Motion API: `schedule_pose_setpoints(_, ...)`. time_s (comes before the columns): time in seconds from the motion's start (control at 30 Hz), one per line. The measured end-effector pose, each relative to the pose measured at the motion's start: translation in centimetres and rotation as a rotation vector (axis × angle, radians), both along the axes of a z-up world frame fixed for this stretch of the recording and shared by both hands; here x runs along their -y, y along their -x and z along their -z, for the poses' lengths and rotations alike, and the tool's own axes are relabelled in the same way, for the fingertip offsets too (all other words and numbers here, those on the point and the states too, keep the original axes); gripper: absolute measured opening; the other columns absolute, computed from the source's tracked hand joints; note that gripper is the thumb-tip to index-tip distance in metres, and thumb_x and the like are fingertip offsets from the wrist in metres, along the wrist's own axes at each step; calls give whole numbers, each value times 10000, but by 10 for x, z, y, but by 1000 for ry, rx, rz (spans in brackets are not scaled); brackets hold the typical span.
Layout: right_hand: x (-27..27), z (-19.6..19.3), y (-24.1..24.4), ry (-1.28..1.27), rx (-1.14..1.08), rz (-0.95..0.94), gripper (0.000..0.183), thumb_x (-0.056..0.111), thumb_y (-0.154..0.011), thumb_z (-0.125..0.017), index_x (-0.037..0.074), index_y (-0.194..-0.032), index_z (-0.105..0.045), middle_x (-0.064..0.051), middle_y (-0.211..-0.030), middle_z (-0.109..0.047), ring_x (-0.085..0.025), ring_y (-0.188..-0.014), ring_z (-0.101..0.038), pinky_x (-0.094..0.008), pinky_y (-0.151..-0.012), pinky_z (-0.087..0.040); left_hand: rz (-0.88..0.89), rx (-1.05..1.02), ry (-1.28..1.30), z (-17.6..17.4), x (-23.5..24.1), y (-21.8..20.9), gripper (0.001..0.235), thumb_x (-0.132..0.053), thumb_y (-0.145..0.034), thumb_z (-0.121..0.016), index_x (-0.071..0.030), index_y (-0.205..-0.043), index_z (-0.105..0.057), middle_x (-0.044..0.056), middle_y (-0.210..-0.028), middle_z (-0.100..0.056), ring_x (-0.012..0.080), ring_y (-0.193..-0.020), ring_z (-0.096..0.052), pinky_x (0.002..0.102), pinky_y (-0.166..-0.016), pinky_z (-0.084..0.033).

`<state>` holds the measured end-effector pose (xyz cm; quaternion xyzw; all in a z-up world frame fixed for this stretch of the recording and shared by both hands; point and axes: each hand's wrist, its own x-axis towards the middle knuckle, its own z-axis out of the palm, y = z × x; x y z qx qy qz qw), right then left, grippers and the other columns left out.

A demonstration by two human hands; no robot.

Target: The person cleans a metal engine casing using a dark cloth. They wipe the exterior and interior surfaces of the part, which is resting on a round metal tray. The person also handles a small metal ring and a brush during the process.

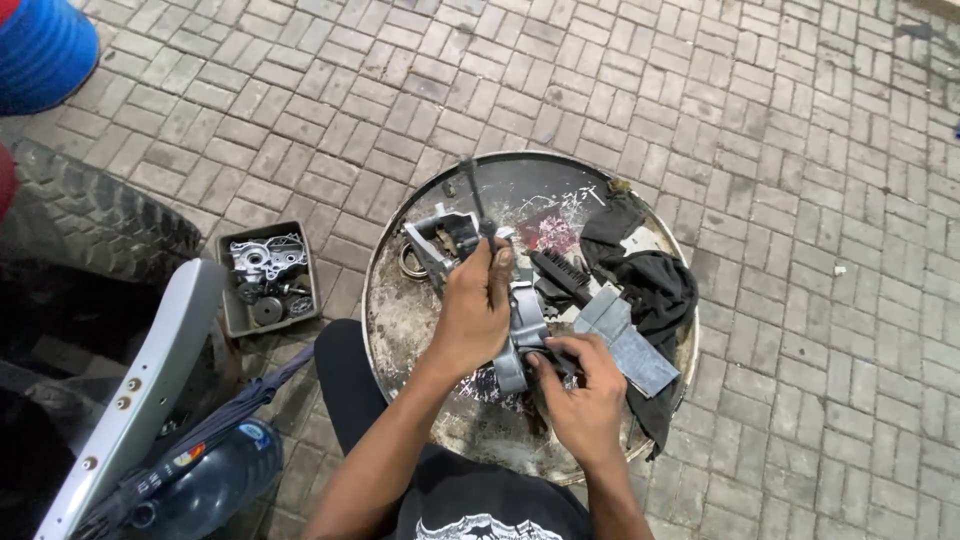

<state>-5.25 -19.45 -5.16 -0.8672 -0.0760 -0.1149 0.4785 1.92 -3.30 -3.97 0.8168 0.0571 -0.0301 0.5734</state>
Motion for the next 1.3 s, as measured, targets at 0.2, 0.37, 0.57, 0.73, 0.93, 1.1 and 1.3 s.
schedule_pose_setpoints(0.2,-1,13,-24,-185,-87,133,182,123,-786,-887,37,-873,-752,-157,-827,-730,-279,-794,-734,-372,-691,-556,-30,378,-67,19,6,-3,398,-276,-1107,-379,39,-1016,-604,222,-713,-646,399,-682,-665,492,-658,-516)
schedule_pose_setpoints(0.37,5,28,-22,-340,-158,185,146,73,-845,-830,-10,-913,-730,-151,-774,-706,-193,-798,-689,-366,-735,-571,23,369,-19,6,3,-17,365,-250,-1104,-358,-1,-977,-593,182,-699,-647,339,-637,-638,443,-628,-523)
schedule_pose_setpoints(0.57,5,49,-35,-457,-214,268,160,87,-878,-807,-18,-950,-708,-109,-791,-682,-154,-812,-607,-365,-746,-557,64,394,1,-2,13,-29,327,-199,-1096,-365,14,-982,-586,236,-718,-639,376,-633,-624,451,-600,-506)
schedule_pose_setpoints(0.73,10,63,-44,-530,-244,269,184,124,-881,-822,-2,-948,-705,-71,-765,-655,-134,-775,-604,-317,-731,-548,81,412,-9,-9,15,-30,317,-156,-1096,-348,13,-934,-561,234,-681,-628,375,-589,-590,437,-592,-497)
schedule_pose_setpoints(0.93,18,92,-39,-548,-313,269,215,165,-877,-826,1,-899,-689,-78,-733,-652,-141,-744,-593,-324,-688,-532,106,391,-78,8,11,-37,371,-220,-1111,-302,-43,-900,-550,167,-626,-607,356,-565,-590,447,-576,-490)
schedule_pose_setpoints(1.1,11,59,-51,-623,-289,256,280,170,-809,-892,6,-924,-696,-96,-713,-675,-136,-684,-622,-282,-587,-553,106,391,-72,15,2,-32,351,-215,-1120,-305,-43,-947,-557,157,-646,-632,363,-603,-633,451,-611,-521)
schedule_pose_setpoints(1.3,18,101,-39,-568,-208,119,291,246,-867,-830,19,-1024,-735,-117,-928,-701,-146,-893,-641,-319,-747,-555,87,364,-85,25,-4,-28,368,-266,-1120,-310,-51,-975,-571,135,-666,-666,336,-618,-644,435,-629,-536)
